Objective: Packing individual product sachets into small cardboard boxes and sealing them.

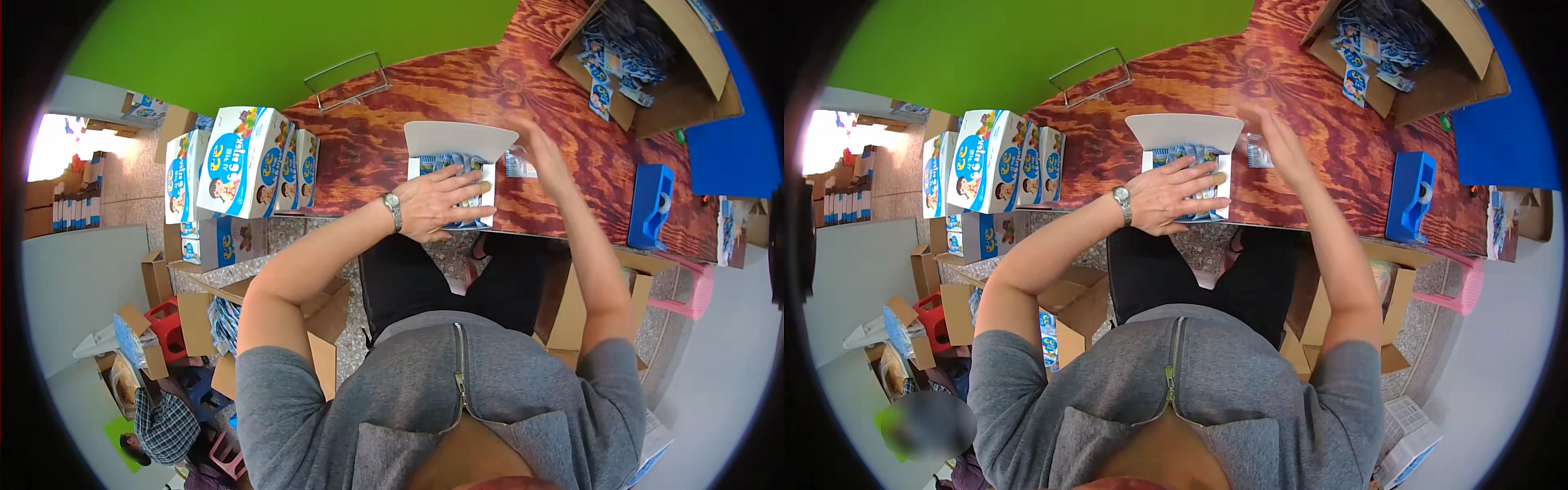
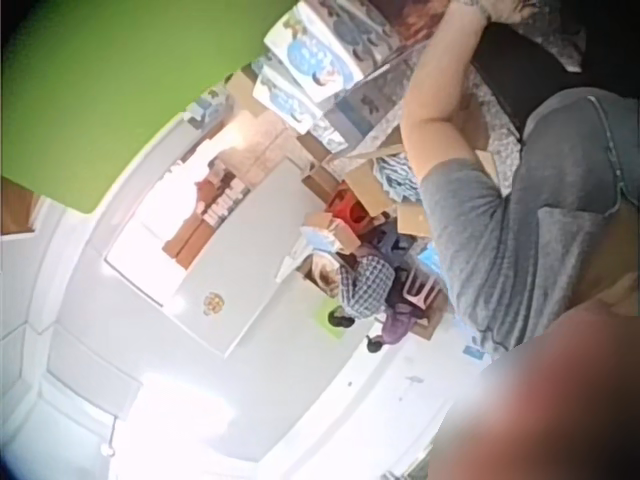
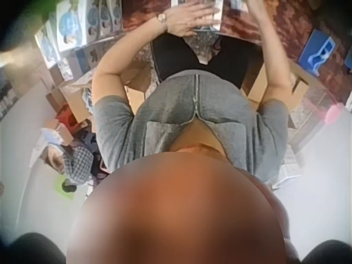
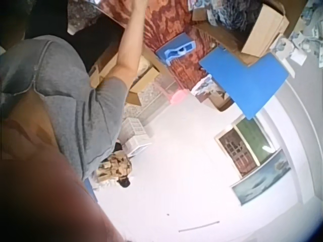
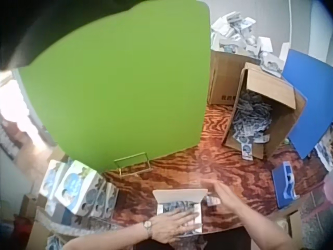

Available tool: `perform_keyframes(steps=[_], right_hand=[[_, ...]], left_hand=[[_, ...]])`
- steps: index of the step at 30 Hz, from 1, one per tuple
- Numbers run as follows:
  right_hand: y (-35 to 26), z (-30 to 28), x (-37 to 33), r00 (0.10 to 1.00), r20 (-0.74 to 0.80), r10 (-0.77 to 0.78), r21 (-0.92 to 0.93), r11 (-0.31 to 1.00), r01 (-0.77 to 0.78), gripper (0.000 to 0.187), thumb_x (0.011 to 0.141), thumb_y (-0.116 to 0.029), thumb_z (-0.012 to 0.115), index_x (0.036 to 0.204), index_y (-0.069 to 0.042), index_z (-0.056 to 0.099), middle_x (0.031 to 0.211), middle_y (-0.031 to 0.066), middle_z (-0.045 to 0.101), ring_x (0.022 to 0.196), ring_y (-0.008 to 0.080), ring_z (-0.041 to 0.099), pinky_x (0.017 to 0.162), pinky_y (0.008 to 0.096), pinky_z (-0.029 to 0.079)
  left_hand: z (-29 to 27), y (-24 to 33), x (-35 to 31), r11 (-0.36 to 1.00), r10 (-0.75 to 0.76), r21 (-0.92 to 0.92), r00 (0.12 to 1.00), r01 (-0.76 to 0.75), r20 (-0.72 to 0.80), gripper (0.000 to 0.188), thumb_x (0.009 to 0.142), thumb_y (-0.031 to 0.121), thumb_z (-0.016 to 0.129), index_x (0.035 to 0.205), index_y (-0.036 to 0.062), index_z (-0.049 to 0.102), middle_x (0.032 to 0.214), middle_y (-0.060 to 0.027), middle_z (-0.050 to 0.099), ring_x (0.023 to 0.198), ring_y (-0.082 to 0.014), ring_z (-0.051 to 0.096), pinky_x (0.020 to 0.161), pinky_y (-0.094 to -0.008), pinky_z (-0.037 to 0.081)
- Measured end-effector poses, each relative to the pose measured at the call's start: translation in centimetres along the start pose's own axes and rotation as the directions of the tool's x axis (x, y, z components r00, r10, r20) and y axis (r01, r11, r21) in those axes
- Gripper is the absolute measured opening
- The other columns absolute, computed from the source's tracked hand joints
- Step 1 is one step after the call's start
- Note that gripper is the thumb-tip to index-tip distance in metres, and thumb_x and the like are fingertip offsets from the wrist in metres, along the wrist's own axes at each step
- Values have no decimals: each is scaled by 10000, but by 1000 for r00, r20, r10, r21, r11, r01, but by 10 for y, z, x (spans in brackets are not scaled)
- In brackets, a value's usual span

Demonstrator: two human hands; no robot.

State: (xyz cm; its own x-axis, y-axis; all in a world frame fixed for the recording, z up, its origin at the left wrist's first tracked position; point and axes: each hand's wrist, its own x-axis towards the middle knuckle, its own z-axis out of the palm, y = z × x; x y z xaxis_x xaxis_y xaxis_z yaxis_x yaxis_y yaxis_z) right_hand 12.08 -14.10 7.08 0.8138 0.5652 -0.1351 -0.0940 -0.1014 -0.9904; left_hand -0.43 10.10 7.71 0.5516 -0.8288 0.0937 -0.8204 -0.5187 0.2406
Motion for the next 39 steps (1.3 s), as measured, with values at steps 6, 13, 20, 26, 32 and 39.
perform_keyframes(steps=[6,13,20,26,32,39], right_hand=[[-16,48,77,738,631,239,27,944,-329,842,969,-714,245,1470,-67,442,1435,144,517,1338,272,473,1086,398,395],[2,60,39,587,796,-148,-360,663,656,461,1017,-445,395,1412,-248,528,1521,76,436,1378,314,432,1096,412,421],[-4,55,37,617,772,-152,-367,686,628,533,905,-316,519,1424,-191,511,1534,100,416,1374,332,435,1109,425,401],[-6,58,34,590,795,-142,-404,601,689,590,944,-501,471,1454,-205,477,1551,82,390,1399,343,393,1126,449,376],[-7,70,15,487,869,-86,-473,144,869,727,911,-686,441,1490,-246,430,1608,44,279,1509,337,129,1180,655,57],[1,84,-49,801,599,-16,-798,68,599,878,853,-680,547,1503,-117,373,1610,190,202,1504,381,123,1178,632,71]], left_hand=[[1,-3,6,999,-27,-28,997,29,76,862,746,378,774,1497,270,364,1581,-120,297,1468,-326,269,1183,-510,238],[61,-17,-16,-958,38,-250,928,140,372,560,997,416,388,1478,131,432,1517,-105,440,1397,-273,418,1200,-444,267],[50,4,-27,831,-227,-546,962,110,-151,577,895,407,628,1375,103,530,1400,-135,536,1310,-321,498,1151,-490,331],[56,34,-56,871,-386,-137,486,472,-784,956,634,394,889,1367,0,419,1435,-251,407,1319,-432,422,1078,-553,363],[53,8,-54,898,-425,-161,714,409,-556,1042,623,324,871,1504,138,348,1584,-206,234,1433,-516,205,1147,-599,256],[36,14,-54,924,-381,-75,891,375,-248,920,685,211,796,1509,214,386,1575,-113,329,1458,-398,266,1142,-594,271]])
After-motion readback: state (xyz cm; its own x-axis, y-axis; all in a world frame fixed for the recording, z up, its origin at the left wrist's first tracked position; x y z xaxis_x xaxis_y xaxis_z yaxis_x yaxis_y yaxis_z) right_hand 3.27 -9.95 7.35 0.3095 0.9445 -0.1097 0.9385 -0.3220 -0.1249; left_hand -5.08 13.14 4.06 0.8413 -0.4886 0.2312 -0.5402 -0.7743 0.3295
